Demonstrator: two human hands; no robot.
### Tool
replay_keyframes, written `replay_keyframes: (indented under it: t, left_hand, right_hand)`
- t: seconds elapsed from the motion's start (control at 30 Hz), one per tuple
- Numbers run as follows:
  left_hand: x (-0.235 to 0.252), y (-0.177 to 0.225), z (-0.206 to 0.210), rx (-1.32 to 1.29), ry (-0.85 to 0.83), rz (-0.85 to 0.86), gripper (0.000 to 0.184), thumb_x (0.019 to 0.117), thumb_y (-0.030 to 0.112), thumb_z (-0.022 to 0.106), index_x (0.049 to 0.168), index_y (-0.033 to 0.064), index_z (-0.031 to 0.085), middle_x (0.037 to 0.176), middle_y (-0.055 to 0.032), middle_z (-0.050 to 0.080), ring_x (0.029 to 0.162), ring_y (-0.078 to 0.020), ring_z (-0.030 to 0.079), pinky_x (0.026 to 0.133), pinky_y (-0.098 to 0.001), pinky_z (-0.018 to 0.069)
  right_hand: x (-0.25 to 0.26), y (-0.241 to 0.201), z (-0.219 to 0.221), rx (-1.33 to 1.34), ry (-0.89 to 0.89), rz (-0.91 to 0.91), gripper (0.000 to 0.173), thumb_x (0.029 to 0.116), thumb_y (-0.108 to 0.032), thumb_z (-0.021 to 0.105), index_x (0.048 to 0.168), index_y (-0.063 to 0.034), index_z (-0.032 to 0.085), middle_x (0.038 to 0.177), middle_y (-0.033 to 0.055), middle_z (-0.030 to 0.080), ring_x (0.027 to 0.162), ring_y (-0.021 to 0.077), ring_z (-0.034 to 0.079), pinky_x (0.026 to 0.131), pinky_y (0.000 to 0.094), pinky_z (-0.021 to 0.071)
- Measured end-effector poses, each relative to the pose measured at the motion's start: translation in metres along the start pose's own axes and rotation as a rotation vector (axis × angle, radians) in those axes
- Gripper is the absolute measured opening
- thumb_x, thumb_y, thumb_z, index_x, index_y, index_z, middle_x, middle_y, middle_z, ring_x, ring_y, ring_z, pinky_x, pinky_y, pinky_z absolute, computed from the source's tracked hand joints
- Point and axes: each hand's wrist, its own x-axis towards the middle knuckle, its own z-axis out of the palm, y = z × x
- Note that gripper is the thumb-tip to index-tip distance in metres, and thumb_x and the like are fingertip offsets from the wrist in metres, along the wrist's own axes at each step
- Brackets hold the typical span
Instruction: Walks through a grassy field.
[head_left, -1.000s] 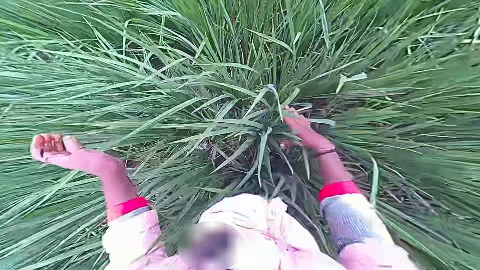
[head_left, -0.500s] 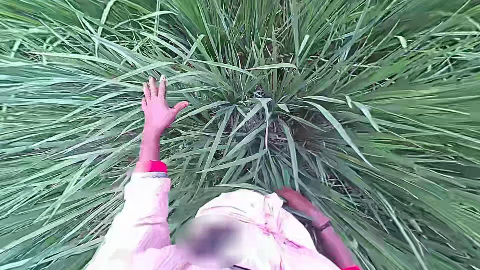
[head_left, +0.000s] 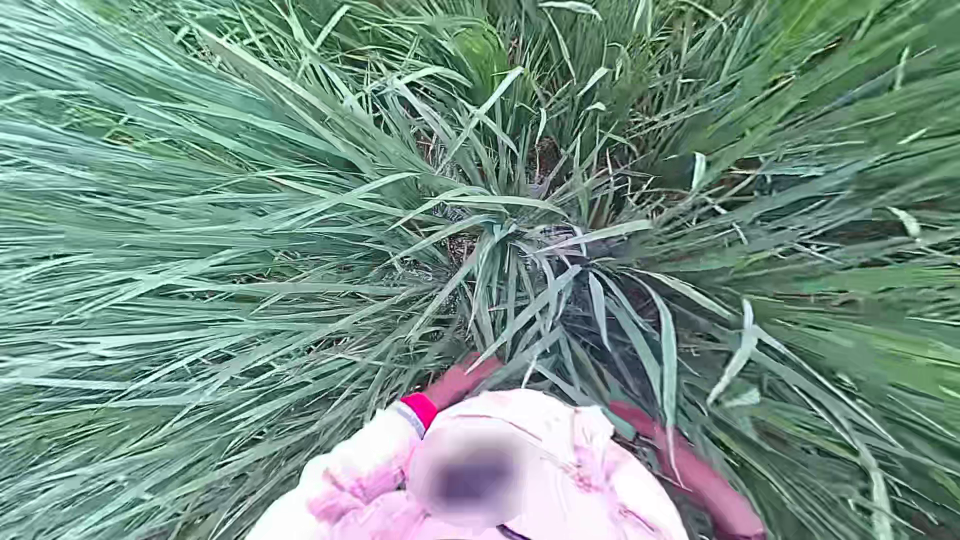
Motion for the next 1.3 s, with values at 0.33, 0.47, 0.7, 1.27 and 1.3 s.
replay_keyframes:
  t: [0.33, 0.47, 0.7, 1.27, 1.3]
  left_hand:
    - [-0.015, -0.001, -0.035, 0.03, -0.102, -0.342, 0.039, 0.1074, 0.023, 0.049, 0.129, -0.0059, 0.063, 0.127, -0.0273, 0.064, 0.122, -0.0398, 0.06, 0.104, -0.0568, 0.0452]
    - [-0.017, 0.021, -0.059, 0.259, -0.251, -0.568, 0.044, 0.1084, 0.031, 0.048, 0.131, -0.0043, 0.062, 0.133, -0.0287, 0.061, 0.128, -0.0458, 0.057, 0.106, -0.0649, 0.0409]
    - [0.039, 0.036, -0.197, 0.368, 0.36, -0.332, 0.049, 0.1, 0.007, 0.061, 0.146, -0.0018, 0.048, 0.127, -0.0353, 0.061, 0.117, -0.0509, 0.06, 0.1, -0.0664, 0.0432]
    - [0.207, 0.111, -0.087, 0.448, 0.0, -0.254, 0.035, 0.1057, 0.017, 0.054, 0.13, -0.0074, 0.06, 0.125, -0.0305, 0.063, 0.121, -0.0417, 0.059, 0.107, -0.0584, 0.0417]
    - [0.205, 0.113, -0.096, 0.432, 0.038, -0.252, 0.035, 0.1058, 0.016, 0.054, 0.13, -0.0081, 0.059, 0.125, -0.0306, 0.063, 0.12, -0.0415, 0.059, 0.106, -0.0583, 0.042]
  right_hand:
    - [0.005, -0.007, -0.004, -0.054, 0.061, -0.106, 0.039, 0.0906, 0.008, 0.056, 0.128, 0.0105, 0.065, 0.135, 0.0275, 0.063, 0.129, 0.0399, 0.06, 0.113, 0.0507, 0.0426]
    - [0.009, -0.006, 0.0, -0.031, 0.03, -0.164, 0.037, 0.0884, 0.012, 0.06, 0.125, 0.0106, 0.066, 0.132, 0.0283, 0.064, 0.13, 0.0407, 0.059, 0.113, 0.0503, 0.0426]
    - [0.005, -0.018, -0.02, -0.047, -0.067, -0.048, 0.041, 0.0926, 0.013, 0.057, 0.132, 0.0042, 0.065, 0.138, 0.0267, 0.061, 0.131, 0.0438, 0.057, 0.111, 0.059, 0.0411]
    - [-0.13, 0.07, -0.108, 0.29, 0.662, -0.264, 0.032, 0.1022, -0.011, 0.051, 0.126, 0.0016, 0.069, 0.125, 0.0106, 0.071, 0.115, 0.0071, 0.066, 0.103, 0.0257, 0.0516]
    - [-0.136, 0.073, -0.116, 0.309, 0.792, -0.272, 0.034, 0.1034, -0.014, 0.049, 0.126, 0.0036, 0.068, 0.126, 0.0105, 0.071, 0.113, 0.0054, 0.067, 0.1, 0.0228, 0.0527]
